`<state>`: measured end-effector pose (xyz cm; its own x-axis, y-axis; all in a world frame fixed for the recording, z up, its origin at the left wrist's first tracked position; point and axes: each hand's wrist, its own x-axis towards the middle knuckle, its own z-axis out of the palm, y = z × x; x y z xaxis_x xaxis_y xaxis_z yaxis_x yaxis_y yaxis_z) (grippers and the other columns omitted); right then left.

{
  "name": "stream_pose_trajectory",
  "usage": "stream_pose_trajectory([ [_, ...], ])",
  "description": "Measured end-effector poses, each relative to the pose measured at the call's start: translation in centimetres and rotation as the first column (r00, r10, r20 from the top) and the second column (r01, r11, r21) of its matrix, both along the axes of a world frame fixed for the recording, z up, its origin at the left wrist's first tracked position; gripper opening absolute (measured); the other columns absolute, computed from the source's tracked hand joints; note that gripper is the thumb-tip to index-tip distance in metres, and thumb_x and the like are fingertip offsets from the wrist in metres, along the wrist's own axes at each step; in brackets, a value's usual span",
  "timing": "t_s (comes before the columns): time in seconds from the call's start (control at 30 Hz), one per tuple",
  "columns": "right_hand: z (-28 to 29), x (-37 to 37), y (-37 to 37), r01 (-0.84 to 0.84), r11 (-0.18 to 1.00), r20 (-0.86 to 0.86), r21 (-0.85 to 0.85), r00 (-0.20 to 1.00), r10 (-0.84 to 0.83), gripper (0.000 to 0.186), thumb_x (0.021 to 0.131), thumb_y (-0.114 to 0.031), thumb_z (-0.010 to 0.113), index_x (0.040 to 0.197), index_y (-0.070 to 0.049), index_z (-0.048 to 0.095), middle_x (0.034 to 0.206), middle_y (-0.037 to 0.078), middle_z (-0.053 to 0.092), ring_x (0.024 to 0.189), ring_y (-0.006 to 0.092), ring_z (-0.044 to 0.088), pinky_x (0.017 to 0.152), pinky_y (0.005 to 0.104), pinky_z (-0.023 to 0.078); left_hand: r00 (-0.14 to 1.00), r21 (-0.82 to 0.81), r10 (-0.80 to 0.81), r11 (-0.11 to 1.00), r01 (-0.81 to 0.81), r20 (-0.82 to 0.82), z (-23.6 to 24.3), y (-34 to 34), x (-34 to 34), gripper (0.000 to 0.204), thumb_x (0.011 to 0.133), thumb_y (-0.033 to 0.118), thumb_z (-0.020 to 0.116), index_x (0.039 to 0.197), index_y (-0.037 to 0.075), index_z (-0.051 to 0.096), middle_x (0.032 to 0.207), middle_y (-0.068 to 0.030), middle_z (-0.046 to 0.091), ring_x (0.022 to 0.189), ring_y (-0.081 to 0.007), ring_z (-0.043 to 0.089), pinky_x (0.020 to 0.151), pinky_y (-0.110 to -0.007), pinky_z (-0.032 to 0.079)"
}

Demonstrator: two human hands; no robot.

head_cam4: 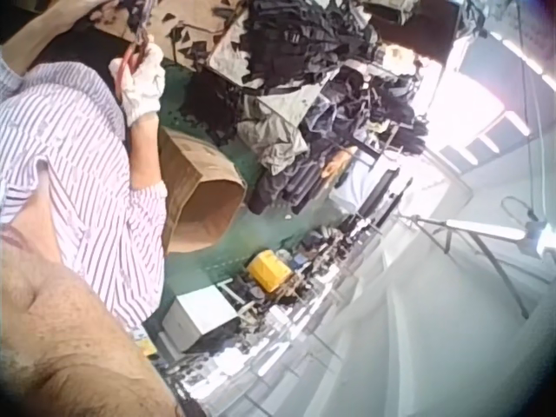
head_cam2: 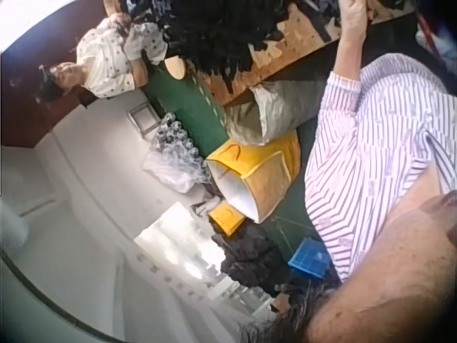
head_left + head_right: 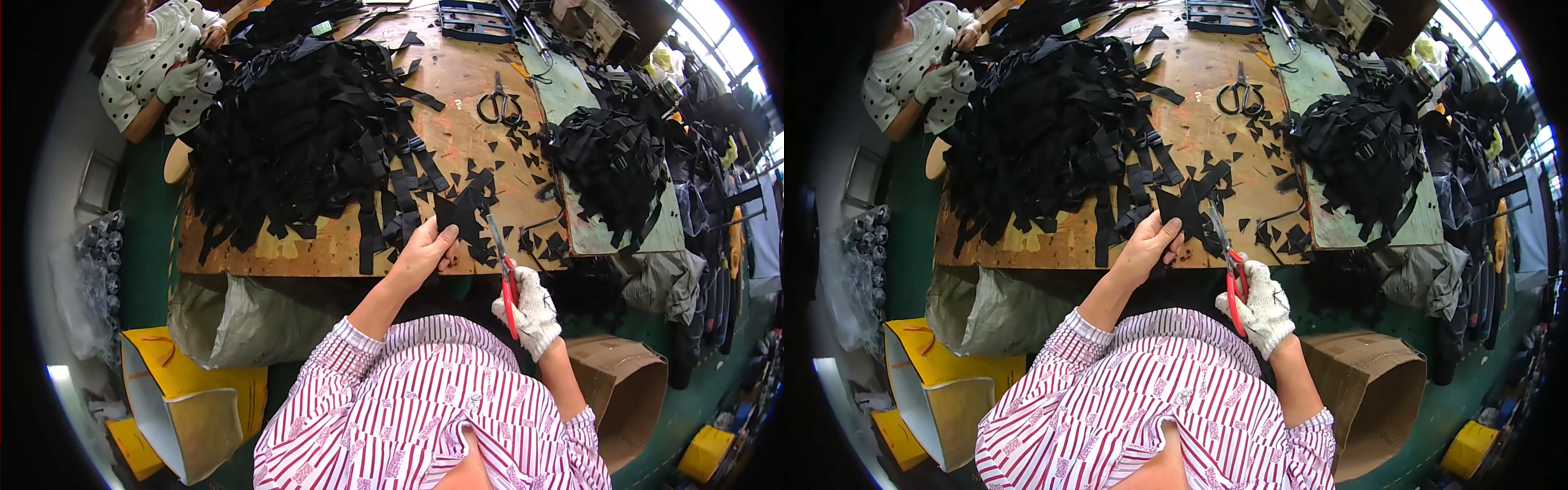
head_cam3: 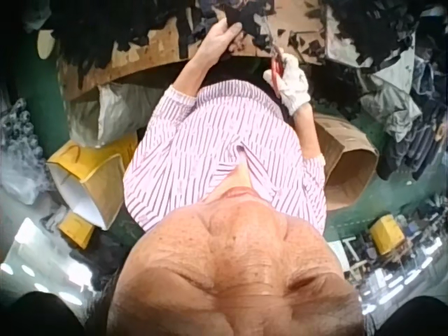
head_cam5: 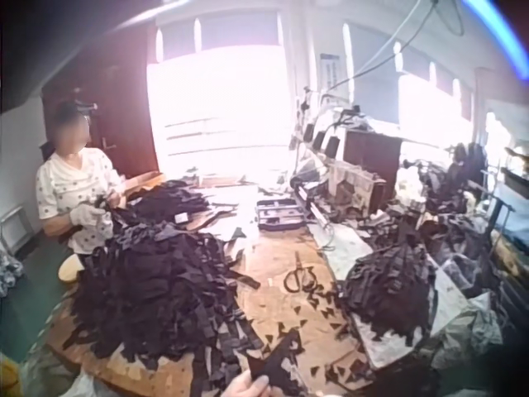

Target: The person uses red-handled scissors to cut black fabric strips into smaller pieces on a wooden workbench. They repeatedly pick up strips, cut them, and place the cut pieces onto a growing pile on the table.

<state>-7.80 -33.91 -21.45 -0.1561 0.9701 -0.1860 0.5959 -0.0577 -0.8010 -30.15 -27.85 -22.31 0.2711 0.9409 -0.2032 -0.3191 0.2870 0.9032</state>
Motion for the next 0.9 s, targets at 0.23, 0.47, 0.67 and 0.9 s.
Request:
stream_pose_trajectory([
  [0.23, 0.8, -0.4, 0.3, -0.066, 0.995, 0.030, 0.080, 0.998, 0.063, 0.052, 0.069, -0.020, 0.073, 0.110, -0.003, 0.045, 0.072, 0.010, 0.060, 0.060, 0.0213, 0.062, 0.058, 0.0316, 0.048, 0.997, 0.024, -0.041, 0.999, 0.043, -0.068, 0.0, -0.4, 0.3, 0.019, 0.097, 0.024, 0.048, 0.092, 0.006, 0.047, 0.067, 0.0012, 0.045, 0.053, -0.0060, 0.040, 0.049, -0.020, 0.035],
  [0.47, 1.4, -0.7, 1.0, -0.137, 0.964, 0.097, 0.228, 0.988, 0.117, 0.067, 0.065, -0.027, 0.078, 0.118, -0.002, 0.045, 0.074, 0.012, 0.060, 0.064, 0.0300, 0.061, 0.060, 0.0373, 0.048, 0.978, 0.019, -0.110, 0.993, 0.116, -0.179, -0.1, -0.9, 0.7, 0.022, 0.098, 0.024, 0.045, 0.084, 0.007, 0.044, 0.066, 0.0011, 0.044, 0.052, -0.0056, 0.039, 0.048, -0.020, 0.034],
  [0.67, 1.6, -0.9, 1.1, -0.156, 0.938, 0.107, 0.309, 0.986, 0.129, 0.072, 0.063, -0.025, 0.079, 0.121, -0.001, 0.044, 0.070, 0.009, 0.058, 0.059, 0.0264, 0.059, 0.057, 0.0349, 0.047, 0.973, -0.003, -0.110, 0.994, 0.112, -0.204, 0.4, -1.1, 1.0, 0.023, 0.098, 0.024, 0.044, 0.083, 0.007, 0.042, 0.065, 0.0020, 0.043, 0.051, -0.0053, 0.038, 0.045, -0.020, 0.032],
  [0.9, 0.9, -1.3, 0.3, -0.089, 0.977, 0.013, 0.192, 0.996, 0.088, 0.066, 0.065, -0.025, 0.079, 0.117, -0.002, 0.046, 0.075, 0.009, 0.058, 0.061, 0.0250, 0.058, 0.058, 0.0341, 0.047, 0.954, 0.025, -0.144, 0.987, 0.156, -0.262, -0.4, -1.0, 0.8, 0.021, 0.098, 0.023, 0.043, 0.083, 0.008, 0.043, 0.062, 0.0041, 0.040, 0.051, -0.0041, 0.036, 0.045, -0.020, 0.030],
])
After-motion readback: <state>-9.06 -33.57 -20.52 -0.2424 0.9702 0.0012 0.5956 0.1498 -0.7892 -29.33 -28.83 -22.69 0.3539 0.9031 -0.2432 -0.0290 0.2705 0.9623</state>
